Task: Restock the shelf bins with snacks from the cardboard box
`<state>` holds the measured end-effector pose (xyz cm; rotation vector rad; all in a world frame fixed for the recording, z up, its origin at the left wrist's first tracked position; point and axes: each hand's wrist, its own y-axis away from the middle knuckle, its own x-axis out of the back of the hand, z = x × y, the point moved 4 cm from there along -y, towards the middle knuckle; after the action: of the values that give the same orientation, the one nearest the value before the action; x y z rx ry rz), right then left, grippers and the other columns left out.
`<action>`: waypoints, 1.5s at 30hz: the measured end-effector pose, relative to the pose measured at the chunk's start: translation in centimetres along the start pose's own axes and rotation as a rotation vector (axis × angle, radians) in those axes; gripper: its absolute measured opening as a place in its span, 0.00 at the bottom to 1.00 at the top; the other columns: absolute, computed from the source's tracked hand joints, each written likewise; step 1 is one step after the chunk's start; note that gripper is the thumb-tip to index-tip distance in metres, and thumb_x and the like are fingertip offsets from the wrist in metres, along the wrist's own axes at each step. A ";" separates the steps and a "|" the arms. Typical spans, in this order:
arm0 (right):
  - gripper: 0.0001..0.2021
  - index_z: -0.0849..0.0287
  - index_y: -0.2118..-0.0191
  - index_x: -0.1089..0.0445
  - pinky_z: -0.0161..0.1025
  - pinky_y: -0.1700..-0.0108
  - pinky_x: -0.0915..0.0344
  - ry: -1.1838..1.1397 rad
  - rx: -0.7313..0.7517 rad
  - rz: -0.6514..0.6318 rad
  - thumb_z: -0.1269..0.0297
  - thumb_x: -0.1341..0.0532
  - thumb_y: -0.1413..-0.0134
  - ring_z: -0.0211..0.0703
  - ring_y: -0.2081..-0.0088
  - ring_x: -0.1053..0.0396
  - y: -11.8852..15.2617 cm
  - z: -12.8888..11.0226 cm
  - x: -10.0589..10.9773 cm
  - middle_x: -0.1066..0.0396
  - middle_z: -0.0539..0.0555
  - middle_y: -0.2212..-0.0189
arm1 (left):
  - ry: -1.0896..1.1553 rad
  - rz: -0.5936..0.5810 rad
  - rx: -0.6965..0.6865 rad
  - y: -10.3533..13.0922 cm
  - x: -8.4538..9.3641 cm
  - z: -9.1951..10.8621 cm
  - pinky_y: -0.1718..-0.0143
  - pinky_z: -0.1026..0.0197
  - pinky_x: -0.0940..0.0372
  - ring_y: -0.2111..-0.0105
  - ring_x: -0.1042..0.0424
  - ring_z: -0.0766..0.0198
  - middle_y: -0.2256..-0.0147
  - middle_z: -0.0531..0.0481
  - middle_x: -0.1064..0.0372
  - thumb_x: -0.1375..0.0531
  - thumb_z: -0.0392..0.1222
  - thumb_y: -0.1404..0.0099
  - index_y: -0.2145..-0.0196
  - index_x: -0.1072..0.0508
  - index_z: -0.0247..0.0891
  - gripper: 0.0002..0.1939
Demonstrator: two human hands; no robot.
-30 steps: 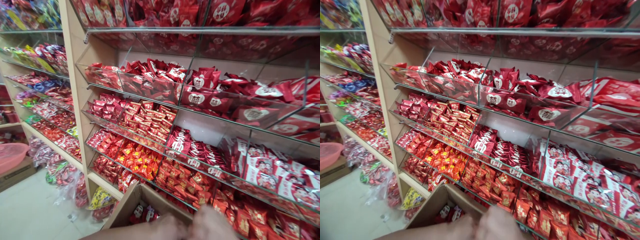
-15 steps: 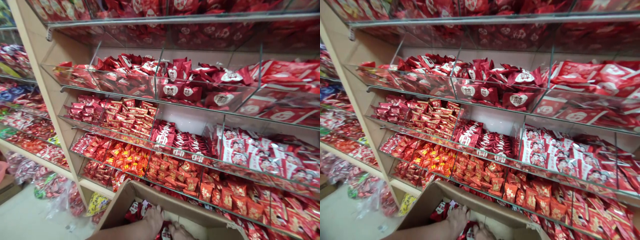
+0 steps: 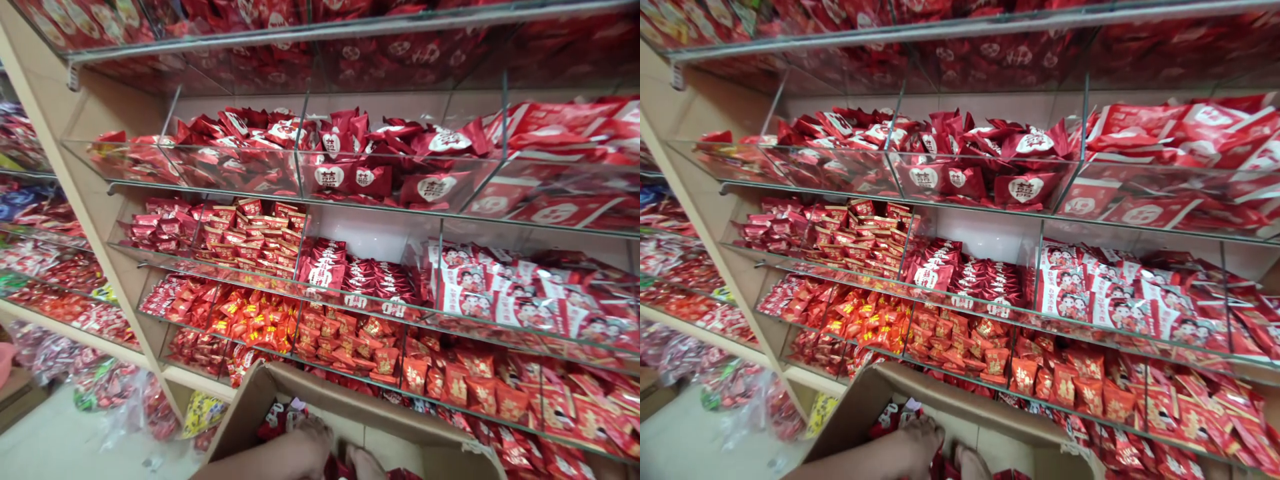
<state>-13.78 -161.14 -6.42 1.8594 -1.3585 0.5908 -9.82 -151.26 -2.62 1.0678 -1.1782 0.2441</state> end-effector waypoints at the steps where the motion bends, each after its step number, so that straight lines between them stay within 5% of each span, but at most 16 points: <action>1: 0.10 0.55 0.71 0.33 0.36 0.64 0.40 -0.004 0.029 -0.017 0.71 0.41 0.67 0.45 0.66 0.34 0.5 -0.9 0.7 0.30 0.49 0.71 | 0.040 -0.015 -0.042 0.8 1.2 -0.1 0.60 0.43 0.40 0.57 0.35 0.37 0.55 0.28 0.35 0.32 0.43 0.63 0.53 0.33 0.28 0.38; 4: 0.06 0.57 0.73 0.35 0.34 0.66 0.42 -0.067 0.170 -0.008 0.69 0.41 0.63 0.41 0.69 0.36 2.6 -3.9 3.7 0.32 0.49 0.73 | 0.284 -0.032 -0.255 3.4 5.0 -0.7 0.65 0.50 0.36 0.62 0.31 0.44 0.61 0.40 0.29 0.35 0.50 0.58 0.58 0.29 0.35 0.29; 8: 0.08 0.58 0.74 0.41 0.33 0.68 0.42 -0.322 0.283 0.203 0.60 0.43 0.54 0.37 0.71 0.38 5.3 -6.2 9.2 0.34 0.49 0.75 | 0.757 -0.056 -0.601 6.5 8.6 -1.1 0.69 0.60 0.35 0.69 0.29 0.57 0.69 0.50 0.29 0.36 0.53 0.54 0.64 0.29 0.36 0.22; 12: 0.12 0.58 0.73 0.43 0.35 0.71 0.39 -0.777 0.278 0.350 0.54 0.44 0.51 0.38 0.74 0.37 5.8 -6.3 12.8 0.35 0.49 0.78 | 1.271 0.155 -0.633 7.2 10.7 -1.0 0.72 0.66 0.36 0.71 0.29 0.65 0.67 0.48 0.29 0.41 0.54 0.47 0.61 0.32 0.34 0.21; 18: 0.11 0.59 0.71 0.39 0.31 0.78 0.44 -0.851 0.309 0.582 0.56 0.43 0.50 0.32 0.80 0.42 4.6 -5.2 13.8 0.38 0.46 0.80 | 1.422 0.295 -0.505 6.2 11.1 -0.1 0.79 0.71 0.38 0.77 0.29 0.69 0.68 0.43 0.28 0.42 0.53 0.46 0.66 0.32 0.31 0.20; 26: 0.12 0.59 0.76 0.39 0.31 0.78 0.42 -1.062 0.275 0.649 0.56 0.42 0.51 0.33 0.79 0.43 4.4 -4.3 13.2 0.40 0.46 0.81 | 1.495 0.334 -0.561 6.3 11.2 -0.2 0.79 0.71 0.38 0.76 0.28 0.68 0.70 0.45 0.28 0.44 0.50 0.43 0.66 0.33 0.32 0.16; 32: 0.12 0.59 0.66 0.34 0.35 0.70 0.36 -0.811 0.284 0.641 0.56 0.40 0.54 0.39 0.72 0.34 4.8 -4.5 13.0 0.31 0.51 0.73 | 1.400 0.372 -0.501 6.9 11.1 -0.4 0.76 0.70 0.39 0.77 0.31 0.70 0.77 0.52 0.31 0.44 0.40 0.42 0.66 0.33 0.32 0.08; 36: 0.10 0.59 0.65 0.32 0.37 0.66 0.34 -0.570 0.362 0.643 0.59 0.42 0.51 0.42 0.68 0.31 5.8 -5.3 13.7 0.29 0.55 0.69 | 1.271 0.456 -0.525 7.2 11.3 -1.8 0.71 0.67 0.37 0.74 0.31 0.68 0.75 0.50 0.30 0.47 0.39 0.40 0.60 0.32 0.33 0.11; 41: 0.08 0.58 0.63 0.32 0.34 0.71 0.36 -0.072 0.683 0.994 0.66 0.42 0.51 0.40 0.71 0.32 10.0 -10.6 20.2 0.30 0.54 0.71 | 1.261 0.681 -0.363 6.5 11.7 -4.5 0.71 0.65 0.37 0.74 0.31 0.66 0.72 0.48 0.30 0.45 0.42 0.42 0.55 0.34 0.32 0.17; 45: 0.09 0.59 0.62 0.33 0.38 0.66 0.37 0.337 0.584 1.154 0.63 0.46 0.47 0.43 0.68 0.33 8.8 -17.1 27.5 0.30 0.56 0.69 | 1.062 0.735 -0.296 5.8 11.3 -4.5 0.72 0.66 0.38 0.74 0.31 0.66 0.73 0.50 0.29 0.47 0.42 0.41 0.60 0.31 0.35 0.13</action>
<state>-11.91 -165.54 26.83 1.0656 -2.0751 1.9343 -6.08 -148.75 10.06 0.1010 -0.5338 1.0293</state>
